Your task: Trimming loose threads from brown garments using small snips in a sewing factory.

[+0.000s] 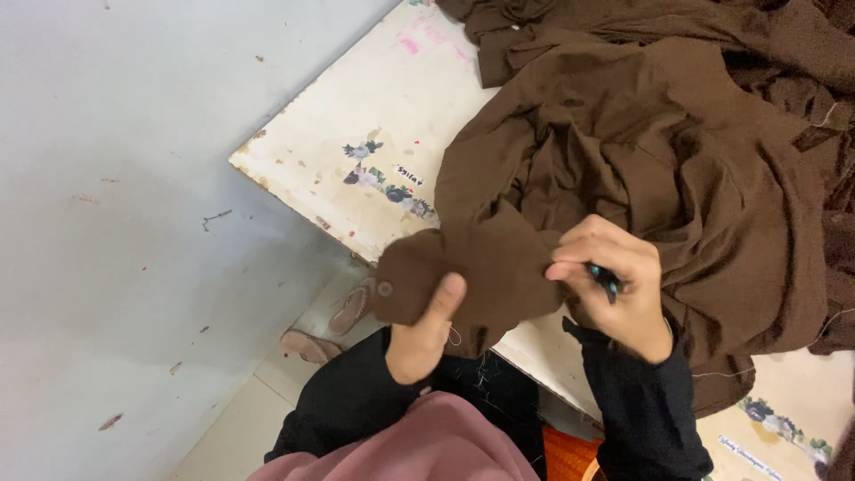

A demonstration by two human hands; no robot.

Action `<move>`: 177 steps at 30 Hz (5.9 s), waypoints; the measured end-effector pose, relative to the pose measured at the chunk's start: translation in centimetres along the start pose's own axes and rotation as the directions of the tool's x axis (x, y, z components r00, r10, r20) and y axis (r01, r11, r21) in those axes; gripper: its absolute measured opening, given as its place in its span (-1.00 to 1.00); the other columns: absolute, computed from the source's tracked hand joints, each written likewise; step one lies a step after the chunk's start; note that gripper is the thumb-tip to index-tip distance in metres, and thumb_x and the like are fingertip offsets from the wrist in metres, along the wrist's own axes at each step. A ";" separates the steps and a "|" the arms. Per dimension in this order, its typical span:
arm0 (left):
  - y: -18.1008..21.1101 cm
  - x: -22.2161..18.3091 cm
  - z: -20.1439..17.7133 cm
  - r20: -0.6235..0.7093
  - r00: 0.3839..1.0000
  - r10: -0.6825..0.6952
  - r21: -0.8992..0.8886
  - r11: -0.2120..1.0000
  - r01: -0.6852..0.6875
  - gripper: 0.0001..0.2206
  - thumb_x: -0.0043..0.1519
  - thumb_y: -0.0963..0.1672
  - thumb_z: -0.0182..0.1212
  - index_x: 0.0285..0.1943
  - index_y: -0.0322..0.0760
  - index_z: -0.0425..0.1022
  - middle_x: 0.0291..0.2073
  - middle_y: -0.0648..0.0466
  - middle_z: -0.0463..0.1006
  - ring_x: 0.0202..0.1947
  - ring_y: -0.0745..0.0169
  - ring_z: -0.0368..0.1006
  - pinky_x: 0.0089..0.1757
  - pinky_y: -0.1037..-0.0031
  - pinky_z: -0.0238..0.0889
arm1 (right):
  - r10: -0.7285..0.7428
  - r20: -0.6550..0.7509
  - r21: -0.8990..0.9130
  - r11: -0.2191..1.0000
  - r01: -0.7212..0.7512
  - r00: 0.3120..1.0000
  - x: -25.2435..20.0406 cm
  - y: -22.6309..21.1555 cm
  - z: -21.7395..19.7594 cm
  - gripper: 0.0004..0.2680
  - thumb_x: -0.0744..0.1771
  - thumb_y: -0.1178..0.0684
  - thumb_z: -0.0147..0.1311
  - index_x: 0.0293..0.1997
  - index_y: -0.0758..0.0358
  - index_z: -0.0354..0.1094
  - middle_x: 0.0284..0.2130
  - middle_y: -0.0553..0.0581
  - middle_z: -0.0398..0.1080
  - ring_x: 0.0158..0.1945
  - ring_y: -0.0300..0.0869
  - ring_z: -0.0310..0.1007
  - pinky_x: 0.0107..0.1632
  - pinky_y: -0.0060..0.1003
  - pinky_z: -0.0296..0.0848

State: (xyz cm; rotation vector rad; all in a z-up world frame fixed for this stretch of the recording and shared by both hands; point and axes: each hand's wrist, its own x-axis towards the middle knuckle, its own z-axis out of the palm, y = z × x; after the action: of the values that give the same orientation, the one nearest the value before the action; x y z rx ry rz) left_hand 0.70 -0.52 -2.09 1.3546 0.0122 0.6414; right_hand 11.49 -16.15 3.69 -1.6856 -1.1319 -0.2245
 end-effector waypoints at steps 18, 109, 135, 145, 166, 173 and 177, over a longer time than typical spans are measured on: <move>0.2 -1.9 1.0 0.111 0.979 -0.171 -0.089 0.979 0.181 -0.69 0.14 -0.10 -0.02 0.01 -0.38 0.30 -0.01 0.01 0.35 0.06 0.20 0.22 0.12 0.48 -0.05 | -0.317 -0.029 -0.411 0.868 0.277 0.948 -0.4 -2.5 2.8 -0.90 0.25 0.20 -0.13 -0.40 0.36 0.33 -0.49 0.18 0.34 -0.47 -0.18 0.37 -0.38 -0.42 0.38; 3.1 -3.2 -1.2 0.509 0.856 -0.085 0.080 0.995 0.052 -0.66 0.23 -0.17 -0.25 0.17 -0.46 0.07 0.07 -0.12 0.27 0.07 0.12 0.25 0.03 0.51 0.13 | -0.113 -0.431 -0.411 0.908 -0.083 0.895 -7.1 -6.4 7.4 -0.89 0.18 0.06 0.03 -0.40 0.27 0.29 -0.56 0.23 0.29 -0.59 -0.17 0.25 -0.51 -0.41 0.23; 3.2 -2.6 -0.6 0.575 0.793 -0.204 -0.121 0.937 0.328 -0.71 0.17 -0.11 -0.05 -0.05 -0.48 0.26 -0.48 0.10 0.37 -0.46 0.40 0.24 -0.36 0.60 0.12 | 0.134 -0.383 -0.171 0.962 -0.212 0.914 -5.0 -6.9 6.4 -0.93 0.19 0.16 0.04 -0.36 0.28 0.33 -0.47 0.10 0.37 -0.50 -0.28 0.27 -0.40 -0.49 0.25; -0.7 -4.7 -2.0 0.479 0.868 -0.134 -0.102 0.973 0.207 -0.72 0.19 -0.15 -0.04 0.01 -0.48 0.31 -0.42 0.06 0.44 -0.59 0.47 0.14 -0.48 0.68 0.01 | 0.129 -0.225 0.578 0.815 0.026 0.966 -8.6 -5.4 3.7 -0.79 0.28 0.08 -0.18 -0.65 0.15 0.14 -0.66 -0.09 0.09 -0.65 -0.39 -0.08 -0.60 -0.55 -0.07; -1.7 -5.0 -1.7 0.608 0.793 0.030 0.053 0.996 -0.078 -0.56 0.02 -0.38 -0.21 0.13 -0.47 0.13 -0.05 -0.14 0.37 -0.12 0.14 0.39 -0.10 0.49 0.27 | -0.043 -0.394 -0.370 0.922 -0.116 0.918 -6.4 -7.0 7.1 -0.96 0.12 0.29 -0.12 -0.59 0.32 0.17 -0.68 0.07 0.24 -0.63 -0.21 0.15 -0.51 -0.41 0.20; -0.2 -3.5 -1.1 0.666 0.745 0.042 0.041 0.995 -0.092 -0.64 0.03 -0.36 -0.29 0.04 -0.66 0.15 -0.16 -0.24 0.36 -0.12 -0.03 0.34 -0.02 0.42 0.19 | 0.207 -0.476 -0.155 0.937 -0.313 0.855 -7.9 -8.2 7.1 -0.78 0.14 -0.10 -0.02 -0.62 0.25 0.18 -0.65 0.05 0.22 -0.48 -0.18 0.20 -0.34 -0.37 0.20; -1.8 -3.7 -1.2 0.752 0.655 -0.073 -0.150 0.949 0.278 -0.65 0.20 -0.07 -0.12 0.10 -0.34 0.04 0.26 -0.10 -0.17 0.32 0.05 -0.40 0.25 0.17 -0.65 | 0.423 -0.440 0.064 0.895 -0.442 0.792 -8.4 -6.5 8.2 -0.84 0.21 0.25 0.01 -0.22 0.25 0.15 -0.34 0.15 0.23 -0.54 -0.36 0.14 -0.49 -0.56 0.16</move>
State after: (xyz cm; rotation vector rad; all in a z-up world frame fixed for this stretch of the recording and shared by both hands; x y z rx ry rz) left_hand -2.09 -1.19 -5.34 1.2564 -0.5810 -0.1235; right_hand -0.94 -14.13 -0.98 -1.7642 -0.3827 -0.3217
